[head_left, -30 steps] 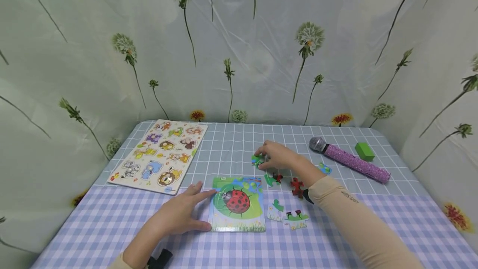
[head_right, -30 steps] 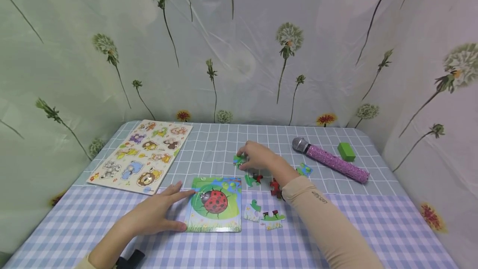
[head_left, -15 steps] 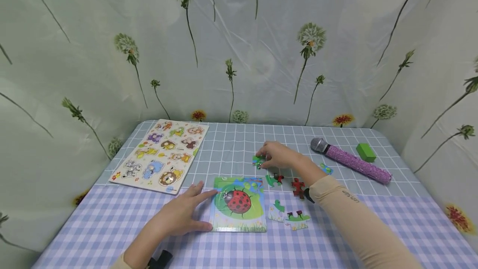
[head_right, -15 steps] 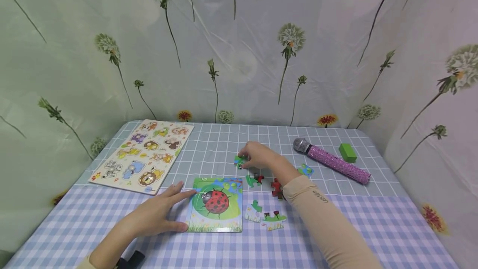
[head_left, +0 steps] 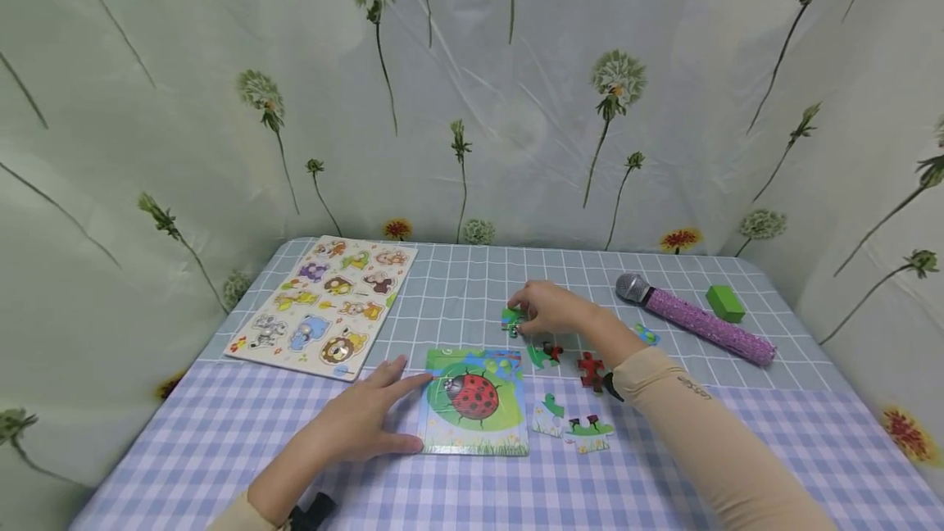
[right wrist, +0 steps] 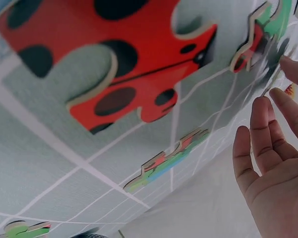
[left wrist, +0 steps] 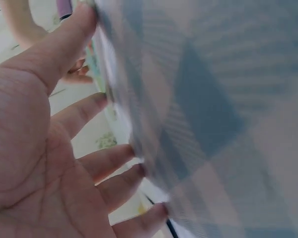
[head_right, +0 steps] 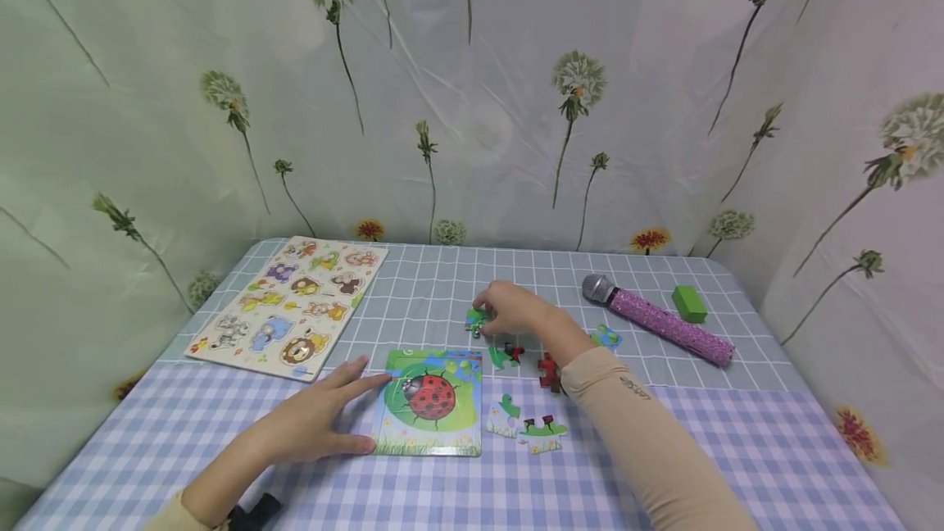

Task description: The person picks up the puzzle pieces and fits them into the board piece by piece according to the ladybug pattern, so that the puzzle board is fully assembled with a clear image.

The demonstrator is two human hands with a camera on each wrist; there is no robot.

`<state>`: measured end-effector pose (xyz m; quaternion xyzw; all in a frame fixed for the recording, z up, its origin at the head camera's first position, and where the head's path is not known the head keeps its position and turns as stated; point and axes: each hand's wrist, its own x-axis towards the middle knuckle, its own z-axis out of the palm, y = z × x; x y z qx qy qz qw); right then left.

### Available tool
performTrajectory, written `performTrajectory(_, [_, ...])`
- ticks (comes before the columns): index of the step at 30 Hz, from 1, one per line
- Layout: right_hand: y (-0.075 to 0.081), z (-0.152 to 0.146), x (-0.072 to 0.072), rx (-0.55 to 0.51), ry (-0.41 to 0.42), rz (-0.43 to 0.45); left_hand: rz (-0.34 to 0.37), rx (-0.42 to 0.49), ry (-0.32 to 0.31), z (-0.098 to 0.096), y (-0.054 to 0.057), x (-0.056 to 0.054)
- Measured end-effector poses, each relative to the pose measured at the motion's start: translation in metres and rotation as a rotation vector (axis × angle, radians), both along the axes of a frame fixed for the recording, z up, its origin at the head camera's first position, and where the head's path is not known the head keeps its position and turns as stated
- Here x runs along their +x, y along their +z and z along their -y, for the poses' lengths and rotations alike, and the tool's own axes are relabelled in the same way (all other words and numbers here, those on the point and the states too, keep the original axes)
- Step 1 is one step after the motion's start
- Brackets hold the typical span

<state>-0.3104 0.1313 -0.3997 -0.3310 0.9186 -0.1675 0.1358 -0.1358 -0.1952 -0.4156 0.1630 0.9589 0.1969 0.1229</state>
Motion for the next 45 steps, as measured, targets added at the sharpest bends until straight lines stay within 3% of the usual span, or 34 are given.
performTrajectory(10, [0.007,0.003,0.013,-0.036,0.06,-0.036,-0.022,0.086,0.017,0.001,-0.007,-0.003])
performTrajectory(16, [0.012,0.01,0.027,-0.076,0.086,-0.049,-0.042,0.117,-0.02,0.002,-0.006,-0.008])
performTrajectory(24, [0.013,0.015,0.043,-0.109,0.095,-0.008,-0.154,0.041,-0.082,0.002,-0.005,-0.018])
performTrajectory(29, [0.012,0.018,0.048,-0.128,0.105,0.001,-0.101,0.06,-0.084,0.002,-0.006,-0.02])
performTrajectory(37, [0.01,0.028,0.055,-0.104,0.131,-0.023,0.059,0.109,-0.082,0.004,-0.005,-0.025])
performTrajectory(45, [0.009,0.041,0.063,-0.104,0.132,0.016,0.07,0.116,-0.082,0.008,-0.006,-0.029])
